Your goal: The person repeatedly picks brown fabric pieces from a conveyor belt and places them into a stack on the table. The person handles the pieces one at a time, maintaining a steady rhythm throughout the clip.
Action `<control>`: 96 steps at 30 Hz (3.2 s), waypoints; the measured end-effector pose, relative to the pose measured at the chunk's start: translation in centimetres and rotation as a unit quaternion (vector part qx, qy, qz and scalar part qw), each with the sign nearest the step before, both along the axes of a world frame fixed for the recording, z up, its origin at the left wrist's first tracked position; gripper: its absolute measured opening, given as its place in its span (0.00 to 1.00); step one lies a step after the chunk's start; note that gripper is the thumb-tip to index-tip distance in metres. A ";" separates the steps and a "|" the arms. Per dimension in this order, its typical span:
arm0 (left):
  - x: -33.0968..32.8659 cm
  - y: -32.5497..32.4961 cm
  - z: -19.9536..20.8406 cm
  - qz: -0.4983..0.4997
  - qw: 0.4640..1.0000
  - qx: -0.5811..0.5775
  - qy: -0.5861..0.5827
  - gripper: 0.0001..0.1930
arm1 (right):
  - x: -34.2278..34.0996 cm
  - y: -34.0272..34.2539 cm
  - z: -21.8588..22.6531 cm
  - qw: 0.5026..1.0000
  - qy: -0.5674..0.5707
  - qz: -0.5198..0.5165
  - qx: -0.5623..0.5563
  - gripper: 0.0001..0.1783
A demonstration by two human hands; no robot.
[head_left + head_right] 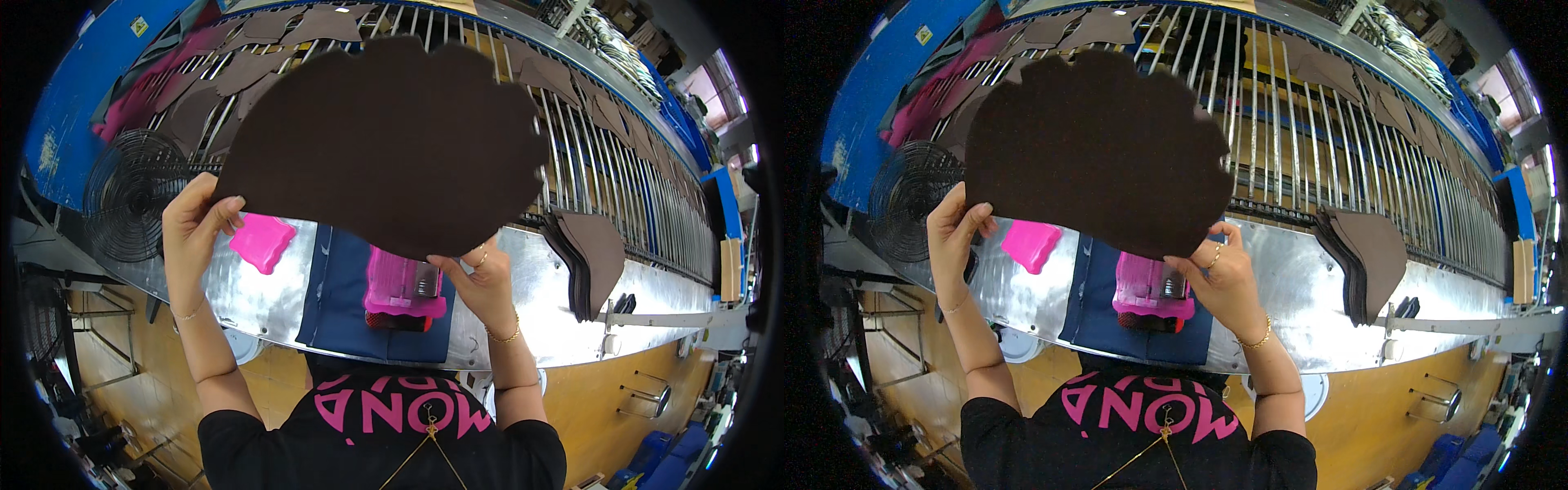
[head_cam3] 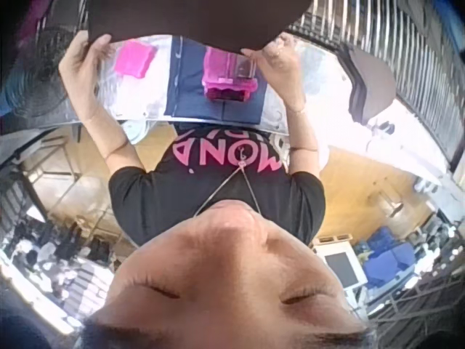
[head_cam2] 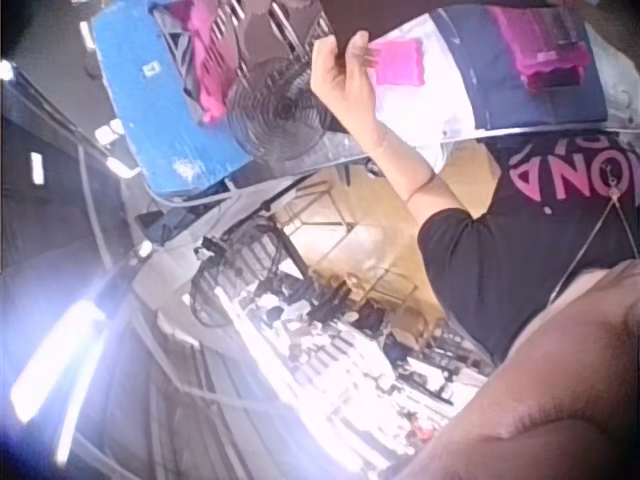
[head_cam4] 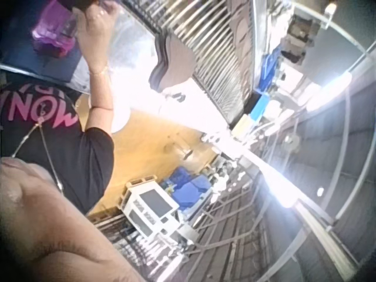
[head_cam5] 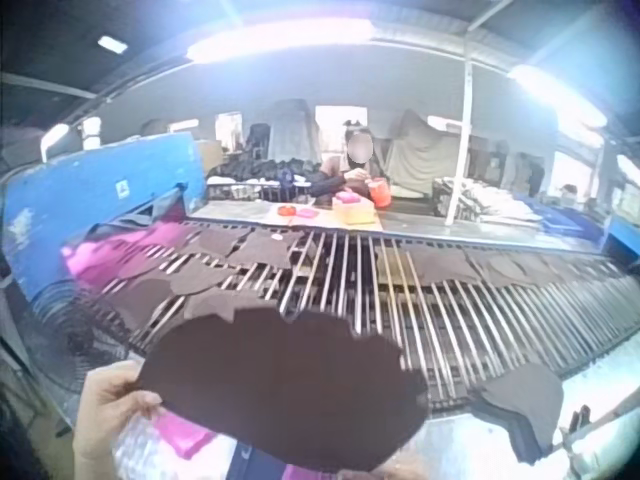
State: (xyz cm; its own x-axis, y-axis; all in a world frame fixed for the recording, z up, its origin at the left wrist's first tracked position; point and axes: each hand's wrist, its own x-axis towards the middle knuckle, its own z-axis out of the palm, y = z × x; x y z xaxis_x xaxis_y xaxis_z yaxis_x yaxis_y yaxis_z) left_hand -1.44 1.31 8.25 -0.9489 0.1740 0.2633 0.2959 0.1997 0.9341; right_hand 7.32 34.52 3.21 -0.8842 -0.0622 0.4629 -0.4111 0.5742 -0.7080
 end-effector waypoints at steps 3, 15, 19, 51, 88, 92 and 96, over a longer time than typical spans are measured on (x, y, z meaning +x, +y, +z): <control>0.9 -0.3 -0.2 -0.004 1.000 -0.027 0.015 0.02 | 0.4 0.2 -1.0 1.000 -0.010 0.009 0.013 0.08; 0.0 9.6 -4.1 -0.225 0.945 -0.219 0.091 0.05 | 9.3 8.2 -4.8 0.969 -0.142 -0.198 0.047 0.08; 0.5 13.7 -3.8 -0.286 0.911 -0.238 0.179 0.06 | 13.1 12.2 -3.9 0.950 -0.215 -0.226 0.009 0.10; 0.1 -0.4 -6.5 0.168 0.985 0.005 0.028 0.20 | -23.9 -0.5 -13.2 0.698 -0.337 0.065 -0.628 0.30; -0.3 8.4 -4.7 -0.005 0.991 -0.106 0.076 0.04 | 9.7 24.4 -2.5 0.788 -0.202 -0.550 0.187 0.21; -0.5 9.8 -3.3 -0.013 0.983 -0.135 0.126 0.09 | 5.6 15.4 4.4 0.907 -0.063 -0.415 -0.012 0.17; -1.2 12.4 -2.4 0.058 0.975 -0.112 0.185 0.18 | 3.0 9.4 5.1 0.959 -0.026 -0.172 -0.222 0.18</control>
State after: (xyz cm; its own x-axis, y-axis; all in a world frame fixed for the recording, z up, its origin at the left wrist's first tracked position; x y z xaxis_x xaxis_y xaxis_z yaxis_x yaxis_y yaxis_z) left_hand -2.61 13.66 5.88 -0.8124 0.1630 0.5599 0.5681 0.4382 0.6966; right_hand 10.35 43.92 8.28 -0.8399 0.4307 0.3302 -0.2079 0.3067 -0.9288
